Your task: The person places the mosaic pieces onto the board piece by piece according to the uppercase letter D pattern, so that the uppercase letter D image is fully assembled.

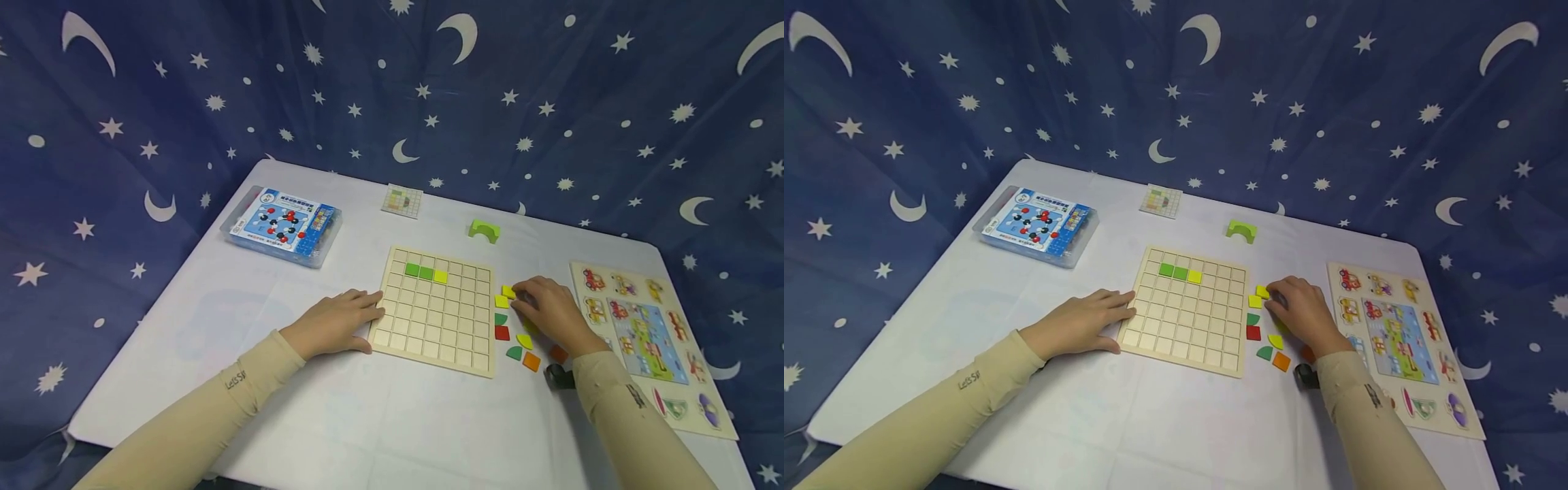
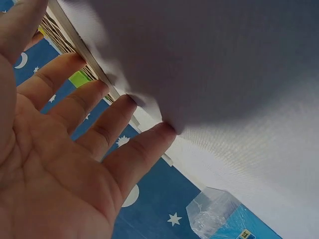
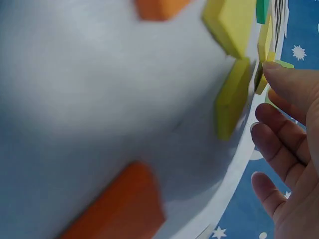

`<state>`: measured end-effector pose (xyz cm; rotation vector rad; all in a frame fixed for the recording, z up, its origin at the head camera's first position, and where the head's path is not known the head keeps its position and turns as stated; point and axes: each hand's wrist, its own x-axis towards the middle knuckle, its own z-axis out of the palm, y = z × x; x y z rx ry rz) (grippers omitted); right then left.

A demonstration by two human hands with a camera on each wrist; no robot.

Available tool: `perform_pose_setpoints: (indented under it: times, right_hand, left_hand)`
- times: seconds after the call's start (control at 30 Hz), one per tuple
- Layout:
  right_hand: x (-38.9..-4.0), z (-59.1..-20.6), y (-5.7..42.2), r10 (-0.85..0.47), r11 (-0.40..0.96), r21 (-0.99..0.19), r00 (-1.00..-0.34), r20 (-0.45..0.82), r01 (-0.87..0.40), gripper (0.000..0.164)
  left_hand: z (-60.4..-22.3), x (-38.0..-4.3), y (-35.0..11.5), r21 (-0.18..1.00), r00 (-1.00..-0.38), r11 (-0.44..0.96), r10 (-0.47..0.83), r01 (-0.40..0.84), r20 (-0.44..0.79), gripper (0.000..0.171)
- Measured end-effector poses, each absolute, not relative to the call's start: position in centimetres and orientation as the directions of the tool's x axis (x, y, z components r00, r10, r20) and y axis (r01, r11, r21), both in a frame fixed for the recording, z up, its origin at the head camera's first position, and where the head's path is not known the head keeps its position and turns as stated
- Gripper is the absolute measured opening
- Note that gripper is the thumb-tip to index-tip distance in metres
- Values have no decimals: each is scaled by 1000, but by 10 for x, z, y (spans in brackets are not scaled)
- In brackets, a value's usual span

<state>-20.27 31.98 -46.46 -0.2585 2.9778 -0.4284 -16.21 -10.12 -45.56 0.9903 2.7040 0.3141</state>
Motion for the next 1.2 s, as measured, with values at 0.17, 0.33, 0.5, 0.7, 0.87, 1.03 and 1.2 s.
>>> perform_pose_setpoints:
  times: [0.17, 0.33, 0.5, 0.7, 0.87, 1.03, 1.2]
  right_hand:
    - [-209, -465, 314, -214, 945, -264, -975, -64, -191, 35]
    - [-213, -466, 313, -212, 953, -240, -973, -96, -184, 31]
    - [-214, -467, 314, -199, 952, -253, -976, -93, -170, 31]
    - [-214, -469, 312, -200, 953, -246, -977, -74, -177, 31]
    - [-214, -469, 311, -203, 953, -244, -977, -67, -181, 31]
    - [-215, -469, 311, -209, 952, -241, -976, -59, -190, 31]
    - [-216, -469, 311, -207, 954, -230, -977, -48, -191, 31]
  left_hand:
    - [-455, -162, -100, 290, -740, 749, 653, 596, -164, 73]
    - [-456, -162, -99, 278, -738, 749, 654, 601, -167, 73]
    - [-457, -163, -100, 263, -741, 750, 654, 607, -156, 73]
    - [-455, -162, -102, 276, -738, 746, 657, 606, -155, 73]
    - [-454, -161, -103, 286, -737, 745, 657, 603, -157, 72]
    - [-454, -161, -103, 288, -741, 748, 653, 598, -158, 73]
    - [-455, -161, -103, 284, -742, 749, 652, 598, -157, 72]
